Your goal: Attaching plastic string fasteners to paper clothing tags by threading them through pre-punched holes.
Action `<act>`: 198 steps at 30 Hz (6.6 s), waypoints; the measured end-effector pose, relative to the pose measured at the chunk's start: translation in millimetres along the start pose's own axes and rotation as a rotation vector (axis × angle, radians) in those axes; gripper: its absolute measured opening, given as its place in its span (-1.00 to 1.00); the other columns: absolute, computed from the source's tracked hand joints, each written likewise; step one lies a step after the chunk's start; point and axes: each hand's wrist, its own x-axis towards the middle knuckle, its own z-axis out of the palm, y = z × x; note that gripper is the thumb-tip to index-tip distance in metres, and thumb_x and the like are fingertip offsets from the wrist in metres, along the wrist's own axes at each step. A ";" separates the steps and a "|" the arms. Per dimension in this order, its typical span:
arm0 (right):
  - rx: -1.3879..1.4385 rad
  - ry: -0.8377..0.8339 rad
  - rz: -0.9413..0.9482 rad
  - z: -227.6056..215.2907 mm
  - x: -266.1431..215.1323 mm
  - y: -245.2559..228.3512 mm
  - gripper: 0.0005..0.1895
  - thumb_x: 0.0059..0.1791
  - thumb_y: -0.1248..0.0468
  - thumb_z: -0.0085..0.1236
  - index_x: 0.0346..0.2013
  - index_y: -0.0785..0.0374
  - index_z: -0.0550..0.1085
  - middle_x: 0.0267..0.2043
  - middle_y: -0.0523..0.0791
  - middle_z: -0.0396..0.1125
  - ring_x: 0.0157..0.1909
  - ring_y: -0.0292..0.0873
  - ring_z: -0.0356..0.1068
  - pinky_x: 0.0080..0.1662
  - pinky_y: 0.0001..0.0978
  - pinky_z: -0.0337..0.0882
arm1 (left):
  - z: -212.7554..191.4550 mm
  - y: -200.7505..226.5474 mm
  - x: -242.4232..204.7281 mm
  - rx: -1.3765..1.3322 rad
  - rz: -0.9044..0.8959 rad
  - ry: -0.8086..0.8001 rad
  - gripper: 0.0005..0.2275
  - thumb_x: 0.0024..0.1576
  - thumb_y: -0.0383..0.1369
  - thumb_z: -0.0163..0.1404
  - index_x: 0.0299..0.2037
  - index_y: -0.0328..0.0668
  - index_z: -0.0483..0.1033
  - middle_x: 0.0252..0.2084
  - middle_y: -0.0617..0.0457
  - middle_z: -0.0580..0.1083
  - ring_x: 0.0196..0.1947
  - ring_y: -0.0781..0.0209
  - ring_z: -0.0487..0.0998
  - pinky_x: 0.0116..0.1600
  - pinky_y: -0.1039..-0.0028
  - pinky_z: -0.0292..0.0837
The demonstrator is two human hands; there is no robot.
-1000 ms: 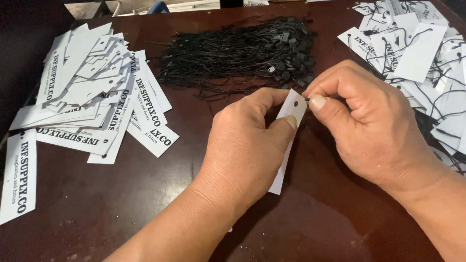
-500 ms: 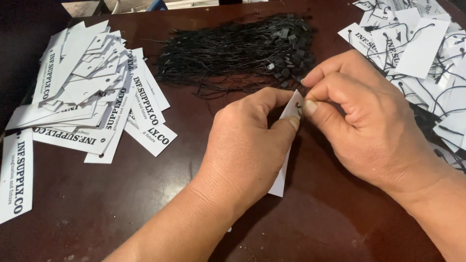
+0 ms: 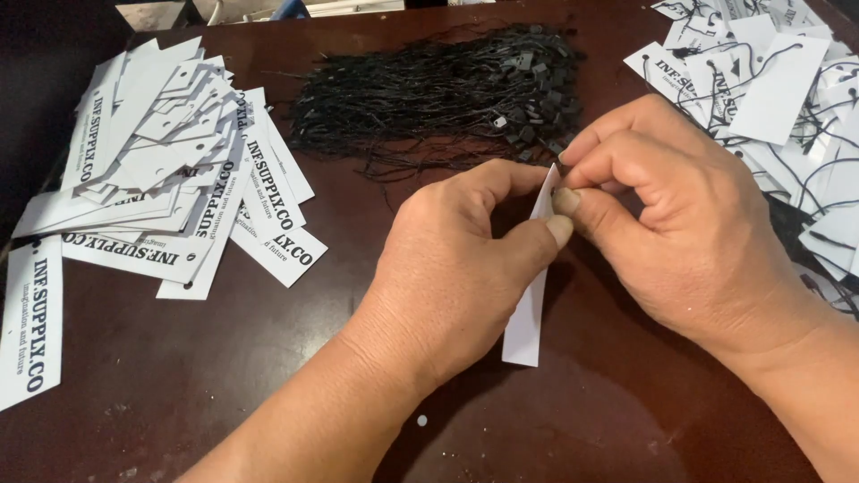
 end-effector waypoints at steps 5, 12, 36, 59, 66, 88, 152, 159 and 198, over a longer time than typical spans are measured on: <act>0.053 -0.020 -0.020 -2.0 1.7 -3.3 -0.87 0.10 0.43 0.22 -0.32 0.36 0.47 -0.19 -0.03 0.39 -0.17 -0.14 0.42 -0.12 -0.38 0.40 | -5.1 1.2 -0.8 -0.076 -0.045 -0.003 -0.74 0.23 -0.13 -0.07 -0.30 0.04 0.68 -0.57 0.32 0.35 -0.49 0.44 0.30 -0.32 0.52 0.33; 0.102 -0.043 -0.075 -4.3 2.7 -5.3 -0.90 0.10 0.49 0.18 -0.31 0.39 0.46 -0.20 -0.02 0.39 -0.19 -0.14 0.42 -0.12 -0.41 0.39 | 0.1 6.0 -0.4 -0.137 -0.108 0.066 -0.95 0.07 -0.30 0.15 -0.36 0.07 0.68 -0.50 0.31 0.58 -0.47 0.49 0.46 -0.26 0.62 0.42; 0.249 -0.191 -0.058 -11.0 5.8 -9.8 -0.38 0.04 -0.13 -0.28 -0.30 0.40 0.48 -0.20 -0.02 0.36 -0.17 -0.16 0.38 -0.11 -0.40 0.35 | 10.0 -2.6 2.1 0.069 -0.068 0.088 -0.86 0.17 -0.24 -0.09 -0.42 0.04 0.38 -0.50 0.23 0.50 -0.44 0.24 0.46 -0.26 0.36 0.38; 0.219 0.374 0.558 -0.5 -1.8 13.7 -0.69 0.11 0.53 0.07 0.07 0.28 0.23 -0.40 -0.13 0.07 -0.45 -0.33 0.01 -0.33 -0.49 0.09 | 6.9 -6.1 -0.6 -0.010 0.009 0.143 -0.85 0.08 -0.31 -0.11 -0.54 0.00 0.30 -0.54 0.28 0.45 -0.46 0.36 0.38 -0.29 0.47 0.40; 0.133 0.349 0.743 -2.3 0.5 7.1 -0.85 0.12 0.40 0.10 -0.05 0.10 0.50 -0.55 -0.28 0.07 -0.55 -0.42 -0.05 -0.46 -0.51 -0.03 | 4.6 -3.2 -2.6 -0.066 -0.078 0.244 -0.85 0.13 -0.28 -0.07 -0.49 0.02 0.36 -0.55 0.30 0.36 -0.48 0.39 0.32 -0.31 0.48 0.38; 0.032 0.294 0.948 -27.3 -0.2 -1.7 -0.81 0.02 0.30 0.15 -0.12 -0.03 0.60 -0.67 -0.25 0.11 -0.58 -0.32 0.00 -0.36 -0.46 0.15 | 39.7 18.6 25.2 0.235 0.059 -0.076 -0.85 0.14 -0.28 -0.23 -0.45 -0.05 0.28 -0.46 0.05 0.51 -0.38 -0.13 0.44 -0.25 0.09 0.30; -0.315 0.184 0.066 -48.1 -56.8 39.5 -0.80 0.16 0.63 0.10 0.03 0.54 0.61 -0.02 0.16 0.45 0.06 0.12 0.41 0.16 -0.10 0.37 | 27.9 4.3 14.0 0.145 0.254 0.070 -0.86 0.07 -0.31 -0.16 -0.23 0.07 0.45 -0.38 0.21 0.62 -0.34 0.04 0.61 -0.21 0.18 0.44; -0.353 0.058 0.210 -44.0 -25.4 25.2 -0.80 0.15 0.43 0.17 0.01 0.23 0.67 -0.14 -0.12 0.44 -0.07 -0.13 0.37 -0.02 -0.33 0.30 | -11.8 3.4 6.4 0.205 0.000 0.143 -0.87 0.07 -0.30 -0.15 -0.26 0.11 0.46 -0.35 0.20 0.64 -0.27 0.04 0.59 -0.15 0.20 0.43; -0.303 -0.042 0.463 9.6 0.1 9.0 -0.73 0.05 0.28 0.03 -0.07 0.04 0.66 -0.21 -0.21 0.45 -0.19 -0.09 0.42 -0.02 -0.18 0.33 | -4.3 -54.0 10.7 0.799 0.677 0.493 -0.77 0.04 -0.20 0.11 -0.55 -0.14 0.53 -0.24 -0.02 0.38 -0.16 -0.18 0.31 -0.31 -0.01 0.22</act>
